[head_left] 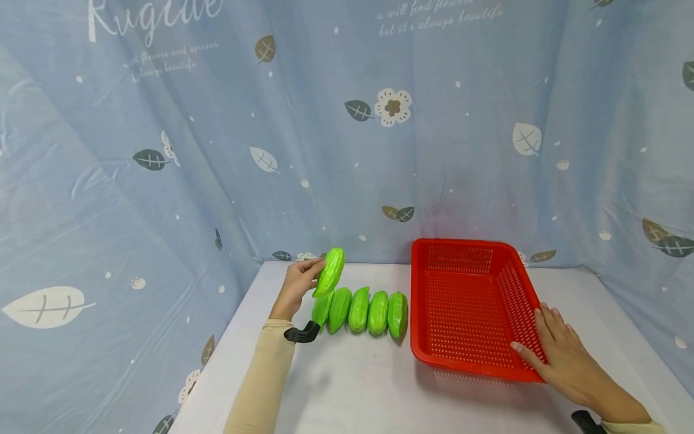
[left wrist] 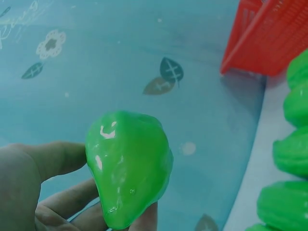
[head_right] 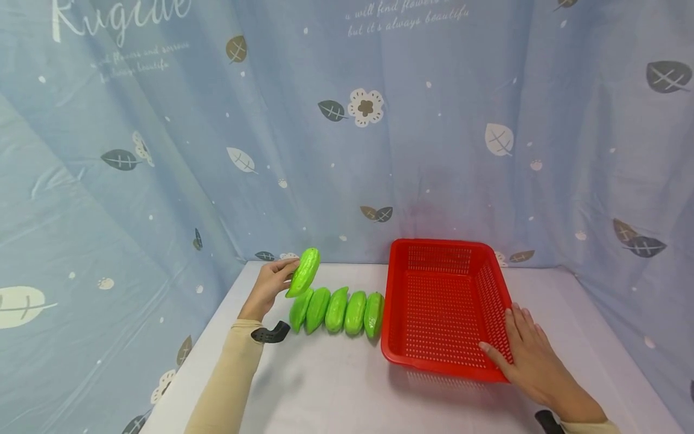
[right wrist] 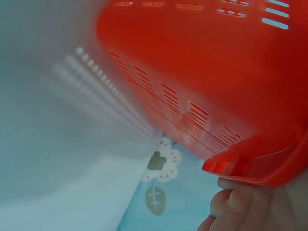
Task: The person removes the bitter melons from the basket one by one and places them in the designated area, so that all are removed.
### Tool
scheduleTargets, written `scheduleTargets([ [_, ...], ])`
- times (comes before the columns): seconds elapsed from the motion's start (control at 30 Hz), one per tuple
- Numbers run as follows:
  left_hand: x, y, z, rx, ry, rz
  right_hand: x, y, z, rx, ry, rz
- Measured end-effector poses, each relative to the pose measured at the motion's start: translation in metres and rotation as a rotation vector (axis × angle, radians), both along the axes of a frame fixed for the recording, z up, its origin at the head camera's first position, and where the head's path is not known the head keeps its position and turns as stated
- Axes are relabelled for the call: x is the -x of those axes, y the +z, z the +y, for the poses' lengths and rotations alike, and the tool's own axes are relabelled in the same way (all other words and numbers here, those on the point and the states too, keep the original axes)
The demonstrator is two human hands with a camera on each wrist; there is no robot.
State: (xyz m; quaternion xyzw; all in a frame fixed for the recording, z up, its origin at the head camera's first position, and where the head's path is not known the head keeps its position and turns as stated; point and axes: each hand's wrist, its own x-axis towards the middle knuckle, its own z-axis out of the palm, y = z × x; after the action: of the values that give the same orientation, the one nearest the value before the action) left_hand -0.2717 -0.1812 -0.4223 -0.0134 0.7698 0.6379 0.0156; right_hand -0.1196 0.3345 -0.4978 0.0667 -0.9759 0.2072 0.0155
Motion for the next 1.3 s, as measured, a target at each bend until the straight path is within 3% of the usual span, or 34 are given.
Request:
scheduleTargets([
  [0.2, 0.001, -0.004, -0.012, 0.026, 0.036, 0.013, 0.000, -0.002, 0.002, 0.010, 0.007, 0.008],
  [0.47, 0.005, -0.017, -0.031, 0.020, 0.101, -0.009, -0.001, -0.002, 0.003, 0.015, 0.015, 0.014],
  [0.73, 0.005, -0.030, -0.048, 0.057, 0.121, -0.035, -0.001, -0.001, 0.002, 0.011, 0.012, 0.015],
  [1.13, 0.004, -0.050, -0.060, 0.102, 0.159, -0.078, -0.003, -0.001, 0.001, 0.012, 0.005, 0.008],
  [1.3, 0.009, -0.055, -0.064, 0.099, 0.173, -0.085, -0.002, 0.000, 0.001, 0.020, -0.001, 0.009],
])
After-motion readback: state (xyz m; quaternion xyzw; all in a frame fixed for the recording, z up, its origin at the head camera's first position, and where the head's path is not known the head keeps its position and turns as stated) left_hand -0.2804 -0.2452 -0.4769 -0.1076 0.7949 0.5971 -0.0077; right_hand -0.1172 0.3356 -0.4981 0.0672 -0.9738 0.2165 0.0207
